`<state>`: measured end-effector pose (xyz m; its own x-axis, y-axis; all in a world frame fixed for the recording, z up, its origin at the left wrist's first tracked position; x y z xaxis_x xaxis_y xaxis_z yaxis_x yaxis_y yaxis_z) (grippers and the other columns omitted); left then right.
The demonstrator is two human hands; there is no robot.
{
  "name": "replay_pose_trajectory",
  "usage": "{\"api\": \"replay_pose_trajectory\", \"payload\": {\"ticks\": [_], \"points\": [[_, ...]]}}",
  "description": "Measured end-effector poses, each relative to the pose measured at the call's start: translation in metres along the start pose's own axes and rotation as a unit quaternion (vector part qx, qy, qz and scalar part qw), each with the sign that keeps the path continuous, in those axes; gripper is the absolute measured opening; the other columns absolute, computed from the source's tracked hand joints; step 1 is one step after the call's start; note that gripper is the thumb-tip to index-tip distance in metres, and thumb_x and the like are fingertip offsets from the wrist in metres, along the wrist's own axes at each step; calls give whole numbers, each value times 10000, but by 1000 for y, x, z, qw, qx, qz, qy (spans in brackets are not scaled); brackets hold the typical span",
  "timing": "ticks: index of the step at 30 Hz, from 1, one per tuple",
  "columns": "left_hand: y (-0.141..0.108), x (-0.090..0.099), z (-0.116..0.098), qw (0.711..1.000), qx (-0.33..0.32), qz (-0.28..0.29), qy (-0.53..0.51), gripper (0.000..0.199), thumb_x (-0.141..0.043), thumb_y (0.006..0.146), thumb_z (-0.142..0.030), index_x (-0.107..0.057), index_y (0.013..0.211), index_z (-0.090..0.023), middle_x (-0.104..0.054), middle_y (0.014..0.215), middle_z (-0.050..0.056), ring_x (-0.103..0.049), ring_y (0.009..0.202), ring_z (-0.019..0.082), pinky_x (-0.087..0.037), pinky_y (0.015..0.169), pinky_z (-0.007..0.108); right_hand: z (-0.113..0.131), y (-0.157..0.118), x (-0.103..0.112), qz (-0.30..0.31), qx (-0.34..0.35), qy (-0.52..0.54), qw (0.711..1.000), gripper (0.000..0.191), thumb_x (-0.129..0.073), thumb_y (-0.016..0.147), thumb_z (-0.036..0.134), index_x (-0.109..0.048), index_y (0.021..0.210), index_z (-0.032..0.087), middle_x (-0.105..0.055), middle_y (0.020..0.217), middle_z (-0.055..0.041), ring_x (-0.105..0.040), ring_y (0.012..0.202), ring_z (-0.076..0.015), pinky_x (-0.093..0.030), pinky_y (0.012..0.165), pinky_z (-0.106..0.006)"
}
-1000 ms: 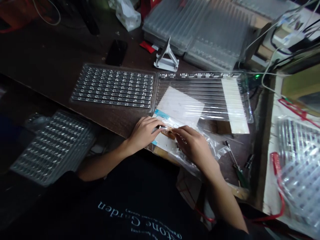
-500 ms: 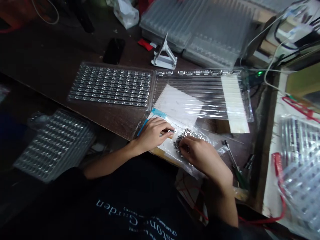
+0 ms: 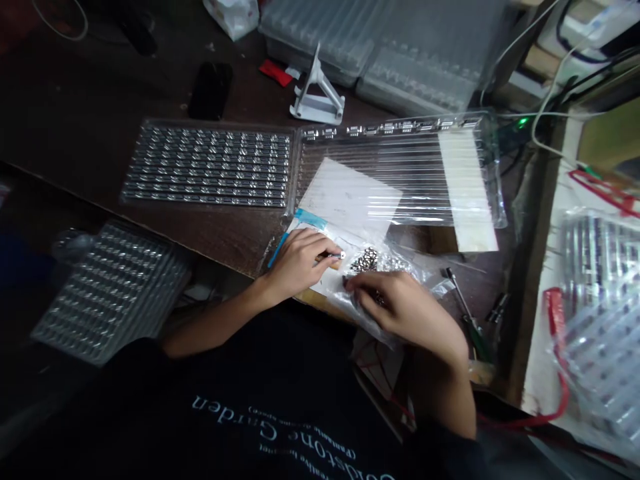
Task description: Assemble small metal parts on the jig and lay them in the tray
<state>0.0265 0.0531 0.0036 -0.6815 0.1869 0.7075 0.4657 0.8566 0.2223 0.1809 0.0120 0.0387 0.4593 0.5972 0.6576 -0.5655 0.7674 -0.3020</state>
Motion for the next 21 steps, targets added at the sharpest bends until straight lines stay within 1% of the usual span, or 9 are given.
{"api": "replay_pose_trajectory", "payload": {"ticks": [2,3,4,7,9,12,15,18,21], "points": [[0,0,1,1000,8,-9,-3,40,-703,872,-218,-671,867,-195,-729,893,13,-623,901,194,-434,840,331,8,-5,-1,63,57,74,994,285,-459,937,176,-731,1008,222,-763,882,-15,-688,750,-147,-476,724,-257],[0,1,2,1000,8,-14,-5,47,-707,870,-219,-670,861,-190,-727,886,14,-621,897,196,-433,835,331,9,-6,0,74,66,101,990,303,-437,948,181,-728,1028,218,-762,867,-13,-680,716,-139,-476,703,-255],[-1,0,1,1000,5,-18,-6,48,-705,873,-220,-671,861,-187,-727,883,14,-620,898,199,-430,834,333,6,-5,3,62,53,113,990,320,-412,967,196,-716,1067,210,-757,841,-15,-668,675,-135,-473,674,-257],[-2,-1,0,1000,-10,-19,-9,37,-685,895,-226,-679,890,-190,-735,901,14,-628,909,197,-427,843,338,-15,0,12,-80,-70,52,993,329,-397,1008,280,-659,1183,184,-711,698,-10,-616,566,-157,-434,604,-287],[-2,0,-1,999,-25,-28,-16,42,-679,904,-232,-680,900,-190,-740,905,16,-640,896,189,-436,840,336,-22,4,12,-134,-116,-30,984,291,-462,996,334,-671,1145,197,-707,692,-16,-627,587,-182,-410,601,-303],[-4,8,-4,995,-46,-80,-47,40,-665,913,-210,-676,899,-174,-741,892,35,-658,877,182,-472,825,328,-22,12,2,-112,-113,-130,979,198,-572,949,374,-707,1008,242,-748,878,-30,-677,718,-213,-380,608,-304],[-5,18,-3,986,-37,-134,-96,38,-665,911,-197,-677,931,-166,-739,906,56,-673,901,182,-511,836,326,-20,14,-2,-92,-118,-172,974,189,-620,922,392,-698,1042,268,-730,1010,-18,-684,795,-211,-357,599,-293],[-6,21,0,978,-15,-150,-146,48,-672,900,-180,-676,945,-162,-733,925,70,-685,912,177,-538,845,318,-15,16,-6,-76,-117,-188,972,177,-583,939,366,-682,1039,257,-708,1030,-18,-671,792,-192,-329,581,-287],[-7,21,3,976,7,-144,-161,52,-676,890,-167,-671,942,-162,-733,931,69,-694,909,171,-554,834,297,-11,18,-12,-61,-106,-218,968,137,-537,943,294,-659,969,235,-696,975,-21,-648,743,-174,-292,562,-292]]}}
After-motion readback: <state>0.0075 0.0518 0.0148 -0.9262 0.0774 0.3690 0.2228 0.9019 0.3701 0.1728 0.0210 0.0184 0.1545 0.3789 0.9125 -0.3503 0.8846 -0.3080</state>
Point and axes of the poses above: each hand's wrist, its own y-axis towards the middle knuckle, its own x-axis out of the back of the hand, z = x × y, the point moved 6 cm from there along y, towards the middle knuckle
